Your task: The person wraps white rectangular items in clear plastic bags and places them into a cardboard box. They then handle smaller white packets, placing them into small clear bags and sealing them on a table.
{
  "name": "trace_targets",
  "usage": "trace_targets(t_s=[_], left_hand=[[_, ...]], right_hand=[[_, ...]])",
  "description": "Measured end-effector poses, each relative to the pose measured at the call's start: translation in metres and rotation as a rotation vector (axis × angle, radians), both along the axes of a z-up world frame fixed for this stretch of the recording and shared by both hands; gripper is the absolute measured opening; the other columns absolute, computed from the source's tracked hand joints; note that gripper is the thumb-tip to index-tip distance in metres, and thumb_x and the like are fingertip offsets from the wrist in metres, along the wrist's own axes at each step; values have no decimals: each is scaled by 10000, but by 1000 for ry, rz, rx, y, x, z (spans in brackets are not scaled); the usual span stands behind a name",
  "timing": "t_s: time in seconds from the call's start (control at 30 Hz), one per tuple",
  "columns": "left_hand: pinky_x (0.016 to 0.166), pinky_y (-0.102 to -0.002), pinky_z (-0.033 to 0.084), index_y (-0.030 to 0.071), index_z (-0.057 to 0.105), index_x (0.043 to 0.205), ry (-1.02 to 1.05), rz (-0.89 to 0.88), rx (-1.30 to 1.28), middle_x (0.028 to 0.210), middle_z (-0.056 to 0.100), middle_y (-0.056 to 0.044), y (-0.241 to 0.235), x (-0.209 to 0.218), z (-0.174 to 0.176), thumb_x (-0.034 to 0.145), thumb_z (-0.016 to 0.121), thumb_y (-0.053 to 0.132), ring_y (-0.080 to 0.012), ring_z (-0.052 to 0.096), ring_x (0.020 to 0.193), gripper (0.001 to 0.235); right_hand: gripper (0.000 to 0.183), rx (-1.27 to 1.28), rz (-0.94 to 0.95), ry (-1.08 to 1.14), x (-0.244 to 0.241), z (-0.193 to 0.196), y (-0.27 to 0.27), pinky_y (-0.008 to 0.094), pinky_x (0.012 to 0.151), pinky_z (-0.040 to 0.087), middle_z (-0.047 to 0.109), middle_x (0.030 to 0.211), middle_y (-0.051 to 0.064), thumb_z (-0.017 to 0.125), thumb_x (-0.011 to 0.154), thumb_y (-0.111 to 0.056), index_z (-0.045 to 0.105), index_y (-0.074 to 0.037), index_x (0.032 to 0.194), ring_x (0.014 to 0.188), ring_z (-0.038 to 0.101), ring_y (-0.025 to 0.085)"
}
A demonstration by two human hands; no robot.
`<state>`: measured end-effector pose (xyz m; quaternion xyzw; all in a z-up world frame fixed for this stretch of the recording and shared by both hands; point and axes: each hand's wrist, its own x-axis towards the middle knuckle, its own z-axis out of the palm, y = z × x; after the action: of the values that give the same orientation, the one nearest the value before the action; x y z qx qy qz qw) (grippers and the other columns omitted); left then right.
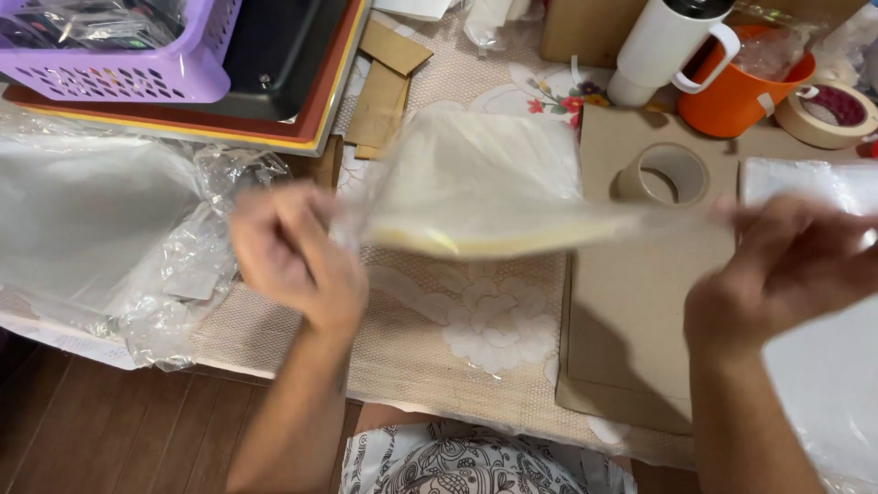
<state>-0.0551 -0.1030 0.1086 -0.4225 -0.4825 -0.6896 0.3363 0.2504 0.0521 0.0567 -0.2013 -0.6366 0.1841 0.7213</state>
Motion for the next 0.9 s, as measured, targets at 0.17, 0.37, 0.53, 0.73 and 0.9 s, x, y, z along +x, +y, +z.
trace_targets(t_s=[0.17, 0.37, 0.53, 0.73, 0.9], left_hand=[[530, -284, 368, 118, 514, 1011, 76, -176, 160, 735, 494, -38, 54, -18, 86, 1106, 412, 185, -134, 454, 531, 155], [672, -343, 370, 68, 379, 852, -81, 14, 192, 761, 385, -50, 89, -10, 128, 1028, 360, 223, -193, 384, 691, 236], [669, -329, 377, 79, 378, 845, -170, 68, 268, 768, 378, -19, 115, -4, 122, 1029, 354, 228, -175, 366, 696, 238], [736, -261, 443, 92, 546, 944, -382, 3, 400, 871, 519, 15, 139, 9, 112, 1064, 424, 253, -109, 480, 784, 235], [755, -352, 465, 68, 528, 973, -313, 148, 340, 869, 540, -38, 151, 4, 110, 1055, 428, 250, -228, 533, 774, 224]], right_hand=[[260, 54, -37, -11, -47, 103, 42, 378, 686, 564, 558, 922, 179, 391, 1221, -122, 497, 48, 1056, 787, 599, 270], [124, 192, 74, 230, -92, 117, 75, 377, 526, 505, 555, 1002, 219, 402, 1175, -129, 473, -33, 1210, 648, 638, 321], [233, 188, 106, 232, -86, 79, 4, 398, 757, 581, 624, 1192, 261, 504, 1195, -205, 392, -156, 1393, 836, 664, 358], [1193, 394, 220, 72, -91, -13, -100, 485, 1131, 545, 515, 1445, 216, 763, 636, -607, 284, -107, 1607, 1320, 574, 356], [1030, 153, 209, -155, -93, -33, -135, 558, 1173, 472, 682, 1109, 160, 912, 725, -113, 268, -124, 1530, 1096, 685, 275]])
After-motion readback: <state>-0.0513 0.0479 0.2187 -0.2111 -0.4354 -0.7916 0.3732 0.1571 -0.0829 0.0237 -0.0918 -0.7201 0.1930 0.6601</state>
